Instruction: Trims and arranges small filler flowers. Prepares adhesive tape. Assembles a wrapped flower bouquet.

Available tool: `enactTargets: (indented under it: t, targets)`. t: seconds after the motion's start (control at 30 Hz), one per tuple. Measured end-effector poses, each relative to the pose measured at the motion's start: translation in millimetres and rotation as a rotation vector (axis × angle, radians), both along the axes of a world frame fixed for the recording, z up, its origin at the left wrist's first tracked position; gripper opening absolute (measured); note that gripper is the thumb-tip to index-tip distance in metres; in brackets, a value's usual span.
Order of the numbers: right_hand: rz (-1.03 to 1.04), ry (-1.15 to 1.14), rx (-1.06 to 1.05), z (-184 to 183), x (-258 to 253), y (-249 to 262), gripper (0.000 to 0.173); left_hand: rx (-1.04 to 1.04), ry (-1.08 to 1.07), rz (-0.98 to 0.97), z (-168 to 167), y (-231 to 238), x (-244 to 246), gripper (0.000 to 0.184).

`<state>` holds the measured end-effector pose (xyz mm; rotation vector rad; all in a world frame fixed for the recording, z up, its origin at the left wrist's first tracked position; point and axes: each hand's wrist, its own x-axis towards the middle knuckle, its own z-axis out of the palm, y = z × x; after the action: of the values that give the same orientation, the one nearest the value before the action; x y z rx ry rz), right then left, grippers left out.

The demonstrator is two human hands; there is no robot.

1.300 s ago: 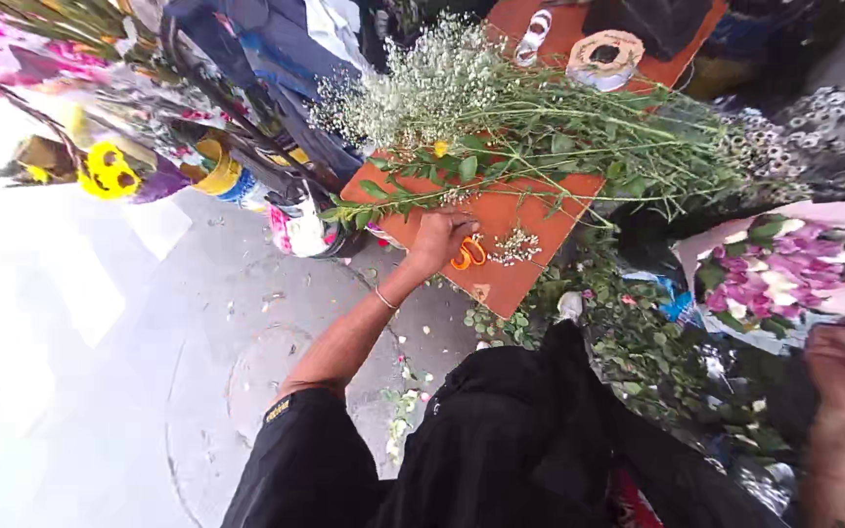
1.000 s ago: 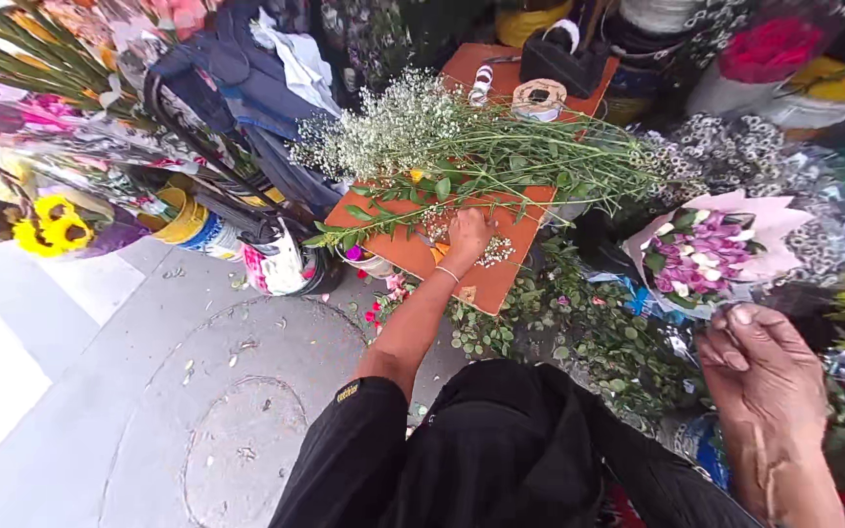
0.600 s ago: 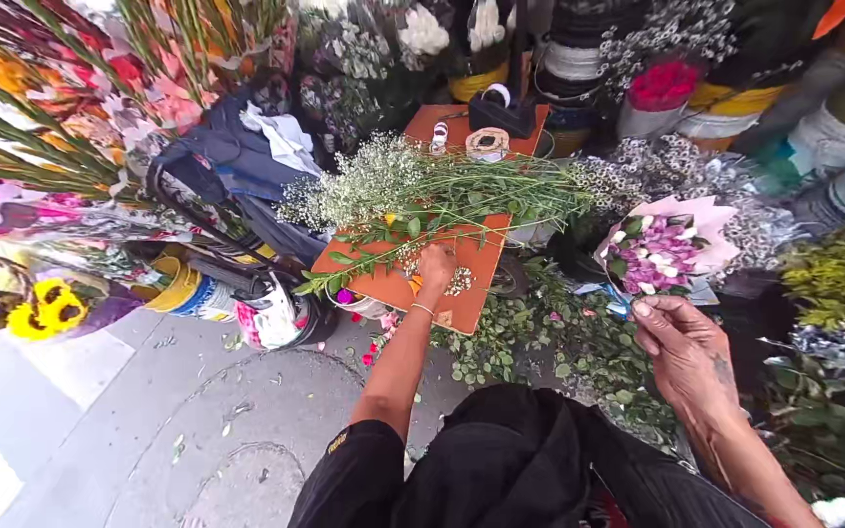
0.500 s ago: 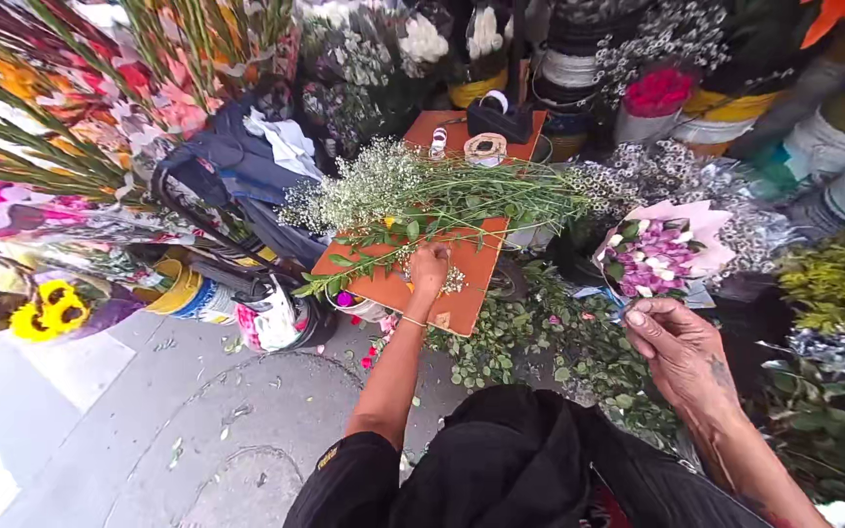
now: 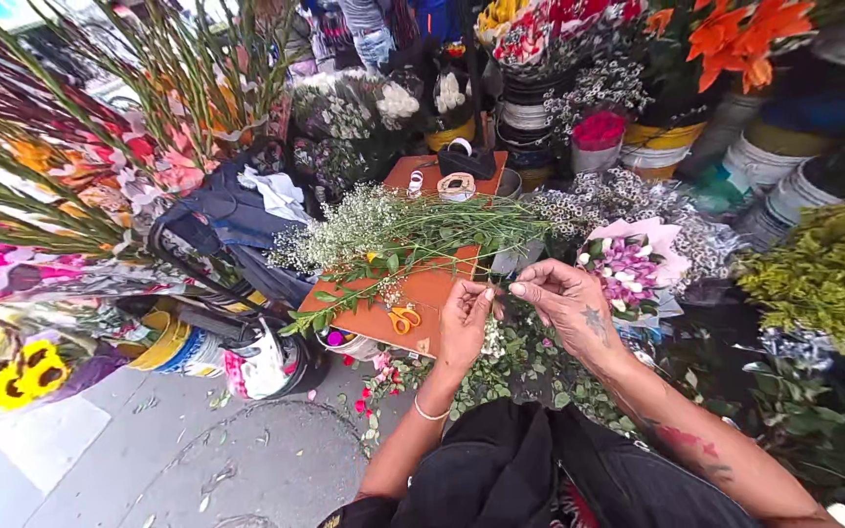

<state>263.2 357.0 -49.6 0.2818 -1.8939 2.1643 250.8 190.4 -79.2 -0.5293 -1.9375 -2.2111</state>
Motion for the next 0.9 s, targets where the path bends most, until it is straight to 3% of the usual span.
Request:
enactTargets:
  t: [0.1,0.23,0.3,0.43,0.53,0.63,0.73,0.8,0.9]
  targets:
    - [-0.002,0.035,-0.103,-10.5,-1.6,0.1,0.010,0.024,0.002,-0.039,0.2,7.5,3.1,0.004]
    - [0.077,0.137,-0.395,-34.2,-0.1,13.5,0.012,0.232,-0.196,-0.110,4.2,12.7,6.3,0.010]
    - [0.103,0.191,-0.395,-39.7,5.7,17.1,0.012,0.247,-0.252,-0.100,4.1,17.6,7.6,0.018]
    - [0.136,0.218,-0.166,-44.2,16.8,19.5,0.010,0.195,-0.322,-0.094,0.4,30.4,15.8,0.027]
    - [0.180,0.126,-0.298,-43.4,17.7,22.7,0.010,0.205,-0.390,-0.243,0.9,30.3,20.4,0.026]
    - [0.178,0.014,-0.434,-42.8,16.3,28.7,0.009,0.221,-0.571,-0.395,5.4,27.1,22.9,0.012]
    - [0.152,-0.020,-0.457,-45.8,17.8,28.1,0.008,0.268,-0.779,-0.454,8.6,26.9,22.9,0.023]
    - [0.137,-0.019,-0.465,-48.5,17.9,26.3,0.009,0.237,-0.780,-0.455,9.7,26.4,23.2,0.025]
    - [0.120,-0.058,-0.482,-50.7,17.2,22.7,0.008,0.081,-0.605,-0.421,9.3,25.4,25.4,0.019]
